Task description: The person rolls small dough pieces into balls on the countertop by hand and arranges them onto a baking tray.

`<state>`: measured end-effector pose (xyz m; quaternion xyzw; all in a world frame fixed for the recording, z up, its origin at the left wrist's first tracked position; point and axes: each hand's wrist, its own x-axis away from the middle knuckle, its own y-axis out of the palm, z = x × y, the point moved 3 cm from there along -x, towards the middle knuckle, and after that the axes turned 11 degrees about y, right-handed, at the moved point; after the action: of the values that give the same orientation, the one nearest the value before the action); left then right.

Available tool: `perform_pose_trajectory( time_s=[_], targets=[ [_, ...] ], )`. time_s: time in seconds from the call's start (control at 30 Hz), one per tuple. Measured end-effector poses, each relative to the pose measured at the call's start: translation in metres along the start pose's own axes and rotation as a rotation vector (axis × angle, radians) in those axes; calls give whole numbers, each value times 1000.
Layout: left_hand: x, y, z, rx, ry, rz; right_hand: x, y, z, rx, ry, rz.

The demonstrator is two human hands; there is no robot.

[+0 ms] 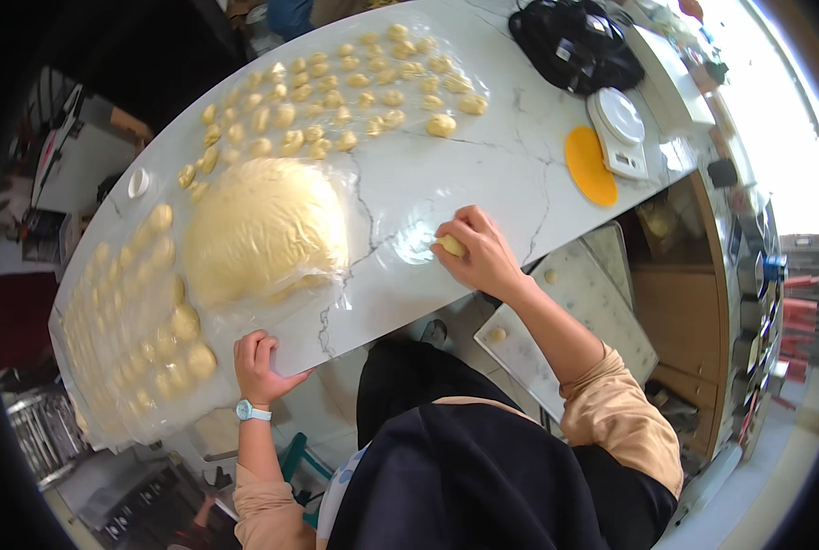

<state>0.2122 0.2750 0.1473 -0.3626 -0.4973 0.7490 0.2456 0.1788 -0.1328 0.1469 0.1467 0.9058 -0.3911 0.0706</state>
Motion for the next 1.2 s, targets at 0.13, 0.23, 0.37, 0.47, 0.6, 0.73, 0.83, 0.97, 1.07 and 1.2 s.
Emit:
perform_pose_trajectory(
  time_s=[0.13, 0.23, 0.37, 0.47, 0.6, 0.73, 0.83, 0.97, 1.07, 1.2],
  targets=[
    [-7, 7, 0, 17, -4, 24, -72, 7, 10, 198, 43, 466],
    [0, 4, -3, 21, 12, 42, -33, 59, -24, -94, -51, -173],
    [-5, -1, -4, 3, 1, 38, -13, 11, 27, -66, -75, 109],
    [-11, 1, -1, 23, 43, 29, -70, 9, 34, 111, 86, 216],
    [-1, -1, -2, -6, 15, 44, -34, 48, -17, -112, 118, -142],
    [-5, 2, -3, 44, 6, 30, -29, 3, 26, -63, 127, 9],
    [-13, 4, -1, 22, 43, 58, -71, 17, 13, 82, 120, 220],
    [-2, -5, -5, 36, 24, 3, -35, 43, -16, -9, 164, 14],
    [-9, -2, -5, 65, 18, -13, -24, 7, 29, -30, 136, 161],
    [-13, 4, -4, 94, 33, -53, -74, 20, 11, -54, 310, 249]
  ],
)
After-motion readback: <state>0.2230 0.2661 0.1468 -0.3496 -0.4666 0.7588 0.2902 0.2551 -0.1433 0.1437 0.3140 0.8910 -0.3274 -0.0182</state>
